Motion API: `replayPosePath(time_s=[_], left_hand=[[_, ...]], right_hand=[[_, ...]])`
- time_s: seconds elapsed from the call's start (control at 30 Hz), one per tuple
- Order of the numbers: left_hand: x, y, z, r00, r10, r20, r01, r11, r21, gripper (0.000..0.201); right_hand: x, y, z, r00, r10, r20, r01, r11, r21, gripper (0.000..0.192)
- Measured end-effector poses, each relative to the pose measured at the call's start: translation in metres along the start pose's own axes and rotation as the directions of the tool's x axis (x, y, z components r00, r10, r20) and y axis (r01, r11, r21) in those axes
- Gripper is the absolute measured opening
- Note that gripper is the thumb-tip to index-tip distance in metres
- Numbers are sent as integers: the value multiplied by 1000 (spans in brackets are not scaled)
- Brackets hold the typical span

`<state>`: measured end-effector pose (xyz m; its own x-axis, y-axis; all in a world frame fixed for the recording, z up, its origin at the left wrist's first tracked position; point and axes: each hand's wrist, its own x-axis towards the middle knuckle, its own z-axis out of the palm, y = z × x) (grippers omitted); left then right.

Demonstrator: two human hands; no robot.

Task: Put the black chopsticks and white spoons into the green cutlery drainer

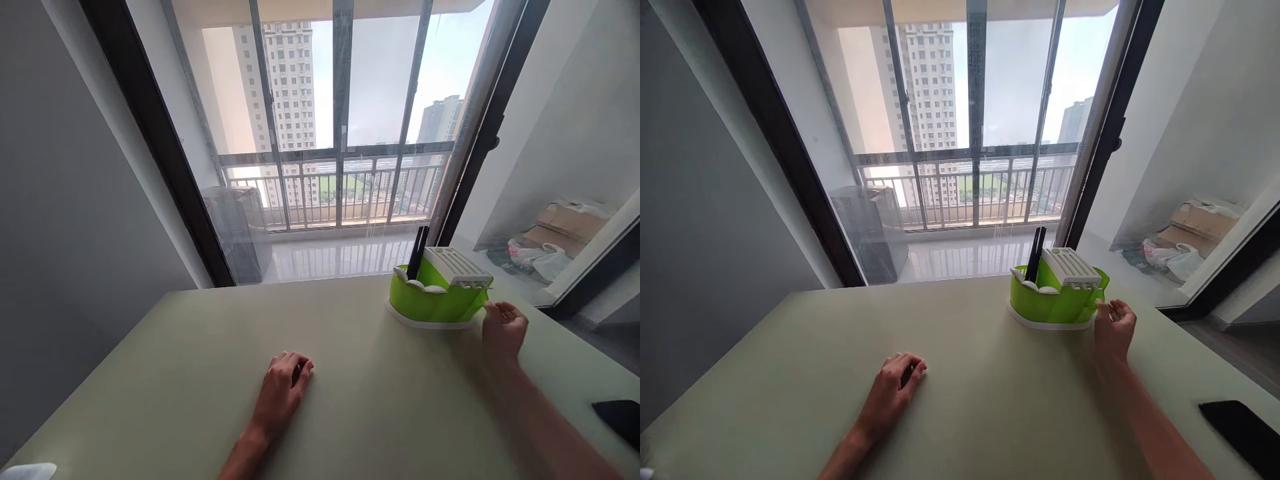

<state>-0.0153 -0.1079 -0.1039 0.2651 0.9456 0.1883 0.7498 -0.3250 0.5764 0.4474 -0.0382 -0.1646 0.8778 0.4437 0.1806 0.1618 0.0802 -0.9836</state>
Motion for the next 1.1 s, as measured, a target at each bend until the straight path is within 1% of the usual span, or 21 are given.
replayPosePath(time_s=[0.07, 0.17, 0.33, 0.43, 0.5, 0.57, 0.67, 0.73, 0.83, 0.97, 1.03, 1.1], left_hand=[[0, 1, -1, 1000, -6, 0, 6, 1000, -3, 40], [0, 2, -2, 1000, -11, -13, 11, 1000, -7, 39], [-1, 1, 0, 1000, 3, -15, -3, 1000, -2, 37], [-1, 1, -1, 1000, 2, -14, -2, 1000, 1, 37], [-2, 2, -1, 1000, -1, -17, 0, 1000, -1, 37], [-2, 2, -1, 1000, 0, -16, 0, 1000, 0, 38], [-1, 2, -1, 1000, 2, -21, -2, 1000, 3, 39], [-1, 1, -1, 999, -2, -32, 2, 1000, 6, 40], [-2, 1, -1, 998, -27, -60, 26, 999, -25, 41], [-2, -3, -1, 983, -113, -145, 83, 977, -195, 41], [-1, -8, 0, 965, -167, -201, 103, 951, -292, 44], [2, -13, 1, 942, -222, -251, 116, 919, -376, 47]], right_hand=[[11, 0, 2, 997, 15, 81, -17, 1000, 26, 57], [14, -1, 3, 975, 13, 221, -22, 999, 39, 63], [-2, -4, -3, 933, -24, 359, 8, 999, 46, 74], [-18, -9, -3, 905, 12, 425, -30, 999, 36, 87], [-34, -13, -1, 896, 57, 440, -71, 997, 14, 96], [-56, -19, 2, 899, 64, 433, -74, 997, 6, 97], [-96, -31, 9, 889, 58, 454, -68, 998, 5, 90], [-123, -39, 14, 869, 77, 488, -80, 997, -15, 86], [-160, -51, 22, 857, 81, 509, -78, 997, -27, 84], [-197, -60, 28, 826, 77, 558, -67, 997, -39, 84], [-208, -64, 27, 816, 77, 574, -69, 997, -36, 84], [-214, -65, 23, 801, 40, 598, -55, 998, 7, 82]])
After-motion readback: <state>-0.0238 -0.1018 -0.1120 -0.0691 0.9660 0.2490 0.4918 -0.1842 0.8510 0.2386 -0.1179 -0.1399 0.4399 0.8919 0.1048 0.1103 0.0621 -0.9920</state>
